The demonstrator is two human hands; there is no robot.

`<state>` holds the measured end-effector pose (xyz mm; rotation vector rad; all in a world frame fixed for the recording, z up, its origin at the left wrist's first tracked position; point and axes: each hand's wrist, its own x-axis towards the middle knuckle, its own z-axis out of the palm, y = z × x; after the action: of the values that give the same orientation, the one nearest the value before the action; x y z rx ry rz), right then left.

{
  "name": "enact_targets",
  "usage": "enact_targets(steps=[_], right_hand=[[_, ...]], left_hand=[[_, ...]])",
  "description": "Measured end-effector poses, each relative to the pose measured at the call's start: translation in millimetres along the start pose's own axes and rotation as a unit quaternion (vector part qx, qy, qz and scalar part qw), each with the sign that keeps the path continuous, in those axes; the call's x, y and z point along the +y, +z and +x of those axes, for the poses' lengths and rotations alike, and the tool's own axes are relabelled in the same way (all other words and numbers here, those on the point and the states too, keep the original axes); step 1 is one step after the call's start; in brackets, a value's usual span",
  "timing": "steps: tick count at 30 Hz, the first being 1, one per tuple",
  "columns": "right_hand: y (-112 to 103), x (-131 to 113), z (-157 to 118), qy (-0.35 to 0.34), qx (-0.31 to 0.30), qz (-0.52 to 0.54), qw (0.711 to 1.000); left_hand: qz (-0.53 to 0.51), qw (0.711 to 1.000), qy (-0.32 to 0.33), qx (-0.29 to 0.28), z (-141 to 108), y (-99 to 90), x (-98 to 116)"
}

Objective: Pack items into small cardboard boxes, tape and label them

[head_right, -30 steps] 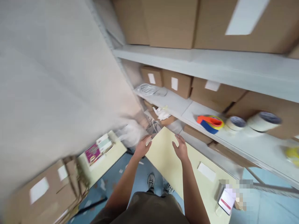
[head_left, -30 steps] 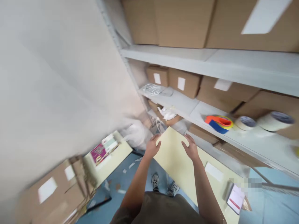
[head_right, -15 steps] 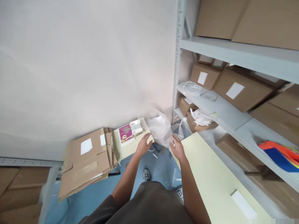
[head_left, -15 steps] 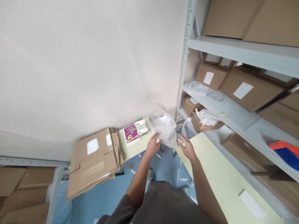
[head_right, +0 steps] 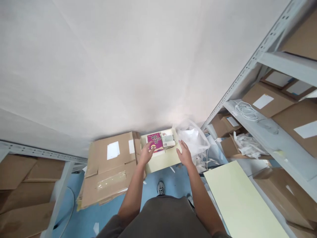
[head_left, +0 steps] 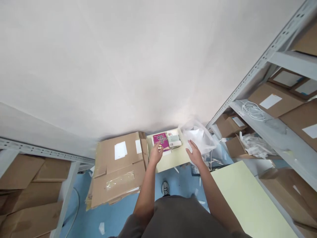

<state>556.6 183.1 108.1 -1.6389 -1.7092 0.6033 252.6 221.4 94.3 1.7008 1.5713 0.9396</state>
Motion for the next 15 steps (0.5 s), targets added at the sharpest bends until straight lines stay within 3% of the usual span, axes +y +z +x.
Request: enact_targets(steps=[2,5,9,15], right_hand=[[18.6,-5.4,12.5,-0.003,-0.027,0.0,1.0],[45.9,-4.9,27.8,0.0,-0.075,-0.002,0.997],[90.3,3.3,47.1,0.016,-0.154,-0.009,0.988],[173.8,17.1,72.1,0.062,-0.307,-0.041,0.949]], left_hand=[[-0.011,0.999,-0.038,0.022,-0.9,-10.7,-25.2],[-0.023,0.993,-0.105,0.039,-4.1,-11.0,-55.1],[-0.043,0.978,-0.204,0.016,-6.4,6.3,-80.2],[-0.057,0.959,-0.275,-0.033,5.0,40.6,-101.9]])
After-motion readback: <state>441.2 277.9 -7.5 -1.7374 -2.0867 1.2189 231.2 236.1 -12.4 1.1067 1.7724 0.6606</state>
